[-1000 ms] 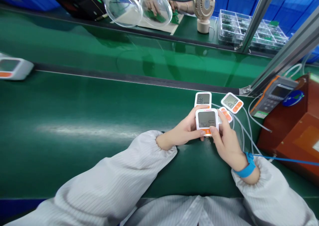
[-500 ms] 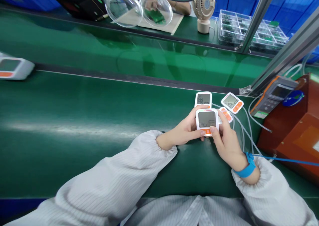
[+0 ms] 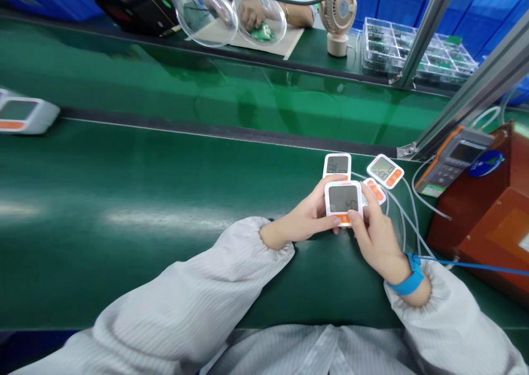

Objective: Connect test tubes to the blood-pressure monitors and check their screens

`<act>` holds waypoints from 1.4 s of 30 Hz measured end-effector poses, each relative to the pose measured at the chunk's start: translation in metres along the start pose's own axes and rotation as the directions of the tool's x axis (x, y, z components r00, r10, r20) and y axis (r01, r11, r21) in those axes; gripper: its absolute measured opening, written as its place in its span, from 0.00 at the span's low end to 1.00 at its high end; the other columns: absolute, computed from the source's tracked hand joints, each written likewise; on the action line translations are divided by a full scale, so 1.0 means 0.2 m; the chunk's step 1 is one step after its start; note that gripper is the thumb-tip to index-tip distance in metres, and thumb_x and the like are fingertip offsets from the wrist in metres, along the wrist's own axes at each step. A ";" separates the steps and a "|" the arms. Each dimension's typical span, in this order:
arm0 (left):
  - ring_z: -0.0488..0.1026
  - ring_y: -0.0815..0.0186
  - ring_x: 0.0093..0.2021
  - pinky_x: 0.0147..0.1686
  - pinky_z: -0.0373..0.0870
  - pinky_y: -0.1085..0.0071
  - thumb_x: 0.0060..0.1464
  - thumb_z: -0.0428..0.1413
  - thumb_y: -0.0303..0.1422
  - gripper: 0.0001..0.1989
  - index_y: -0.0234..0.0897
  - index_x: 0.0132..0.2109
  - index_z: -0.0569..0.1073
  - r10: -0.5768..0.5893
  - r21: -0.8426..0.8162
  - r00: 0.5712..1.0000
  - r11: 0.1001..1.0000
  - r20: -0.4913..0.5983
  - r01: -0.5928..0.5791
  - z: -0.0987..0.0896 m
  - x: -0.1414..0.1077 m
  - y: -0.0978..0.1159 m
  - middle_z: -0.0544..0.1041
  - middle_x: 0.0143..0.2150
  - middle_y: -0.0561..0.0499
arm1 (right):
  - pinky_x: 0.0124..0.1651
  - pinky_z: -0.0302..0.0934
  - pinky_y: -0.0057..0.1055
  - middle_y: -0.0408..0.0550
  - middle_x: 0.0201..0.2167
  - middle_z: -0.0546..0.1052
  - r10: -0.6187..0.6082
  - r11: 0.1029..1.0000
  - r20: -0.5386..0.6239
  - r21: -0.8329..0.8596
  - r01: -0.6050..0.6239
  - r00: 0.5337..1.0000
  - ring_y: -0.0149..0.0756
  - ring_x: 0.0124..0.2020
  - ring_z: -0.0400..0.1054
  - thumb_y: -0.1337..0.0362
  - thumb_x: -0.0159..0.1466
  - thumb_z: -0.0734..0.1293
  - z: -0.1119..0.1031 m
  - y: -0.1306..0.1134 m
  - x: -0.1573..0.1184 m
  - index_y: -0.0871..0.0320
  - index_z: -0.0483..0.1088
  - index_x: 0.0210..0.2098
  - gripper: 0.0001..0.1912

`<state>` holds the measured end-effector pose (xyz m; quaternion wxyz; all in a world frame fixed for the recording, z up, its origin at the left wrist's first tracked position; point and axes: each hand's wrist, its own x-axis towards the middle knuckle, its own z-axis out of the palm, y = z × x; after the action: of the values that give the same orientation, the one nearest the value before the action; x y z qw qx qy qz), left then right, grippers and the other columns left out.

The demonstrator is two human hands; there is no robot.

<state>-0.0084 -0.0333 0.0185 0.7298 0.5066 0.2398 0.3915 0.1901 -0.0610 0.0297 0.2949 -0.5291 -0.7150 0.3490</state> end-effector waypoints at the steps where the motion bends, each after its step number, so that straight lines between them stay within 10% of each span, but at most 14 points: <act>1: 0.73 0.68 0.38 0.33 0.76 0.72 0.57 0.62 0.34 0.38 0.50 0.66 0.51 -0.001 -0.001 1.000 1.000 0.002 0.001 0.00 0.00 0.00 0.70 0.51 0.46 | 0.26 0.60 0.30 0.42 0.27 0.72 0.003 1.000 0.000 0.000 -0.003 1.000 0.35 0.23 0.67 0.50 0.74 0.57 0.00 0.00 0.00 0.56 0.47 0.73 0.33; 42: 0.73 0.67 0.39 0.33 0.76 0.72 0.57 0.62 0.35 0.37 0.49 0.66 0.51 0.008 0.012 1.000 1.000 -0.002 -0.008 0.00 0.00 0.00 0.69 0.53 0.45 | 0.27 0.61 0.32 0.44 0.28 0.72 0.037 0.999 0.020 0.006 -0.037 0.999 0.37 0.25 0.68 0.49 0.74 0.58 0.00 -0.01 -0.01 0.57 0.46 0.73 0.34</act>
<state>-0.0083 -0.0339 0.0176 0.7249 0.5117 0.2406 0.3935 0.1894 -0.0625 0.0324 0.2828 -0.5381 -0.7068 0.3618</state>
